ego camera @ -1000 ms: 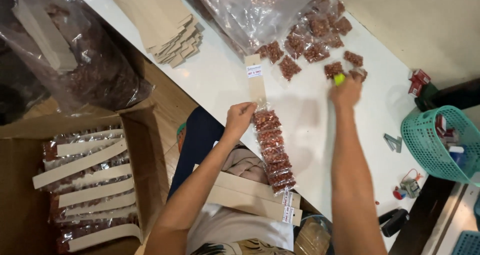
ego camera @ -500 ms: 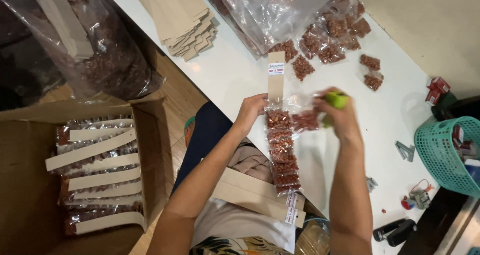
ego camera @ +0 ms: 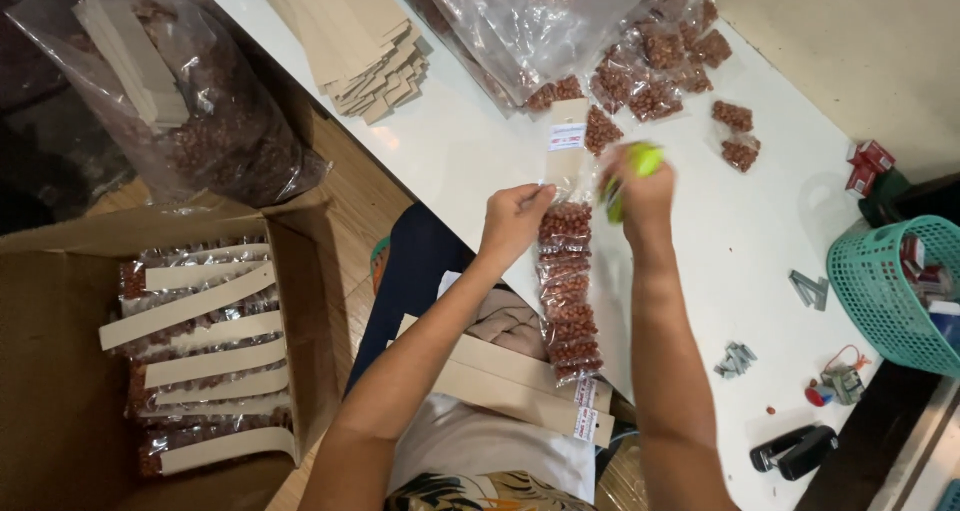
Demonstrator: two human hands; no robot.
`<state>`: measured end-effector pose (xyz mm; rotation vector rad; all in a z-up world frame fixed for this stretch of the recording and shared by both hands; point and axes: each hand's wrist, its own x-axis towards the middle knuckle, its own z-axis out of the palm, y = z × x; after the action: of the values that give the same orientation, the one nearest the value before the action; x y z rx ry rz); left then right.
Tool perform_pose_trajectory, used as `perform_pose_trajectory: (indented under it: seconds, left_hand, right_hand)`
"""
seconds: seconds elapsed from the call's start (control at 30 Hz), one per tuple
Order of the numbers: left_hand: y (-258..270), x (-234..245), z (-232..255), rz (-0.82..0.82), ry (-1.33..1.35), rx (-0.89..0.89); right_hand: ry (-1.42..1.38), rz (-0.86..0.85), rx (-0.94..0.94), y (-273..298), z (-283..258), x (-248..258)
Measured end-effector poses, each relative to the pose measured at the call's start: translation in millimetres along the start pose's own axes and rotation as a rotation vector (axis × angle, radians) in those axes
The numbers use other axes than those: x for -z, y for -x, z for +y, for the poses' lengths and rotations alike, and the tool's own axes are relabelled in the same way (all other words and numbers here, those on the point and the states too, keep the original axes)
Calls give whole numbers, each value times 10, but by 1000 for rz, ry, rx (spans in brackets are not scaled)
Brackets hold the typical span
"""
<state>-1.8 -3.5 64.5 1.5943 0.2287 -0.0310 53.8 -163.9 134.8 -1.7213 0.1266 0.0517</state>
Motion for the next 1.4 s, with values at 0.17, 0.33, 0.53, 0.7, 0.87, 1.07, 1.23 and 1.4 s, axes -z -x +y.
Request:
perform_pose_trajectory:
  seconds: [0.17,0.33,0.53,0.7,0.87,1.07,1.23,1.4]
  left_hand:
    - [175,-96,256,18,-78,-304]
    - [271,-102,394,7,-108,-359]
    - [274,-88,317,17,-196,-335]
    - [85,16,-136,88,-116,-226]
    - [-32,168,-405,105,-47,133]
    - [-267,151,-677,100,17,179]
    - [-290,88,-508,-12,291,110]
    - [-177,45,-327,-117,577,108]
  right_hand:
    - [-361,463,-87,-166,-134,-138]
    - [-140,440,-31,-81,-244,-334]
    - [-204,409,46,-159,-88,-484]
    - [-120,211,94,-699,534,-224]
    - [1363,366,700,-663,1440,-60]
    - [810,158,792,-383,1046,429]
    - [187,-160,182,164,-242,384]
    - [85,-201,28,45,72,106]
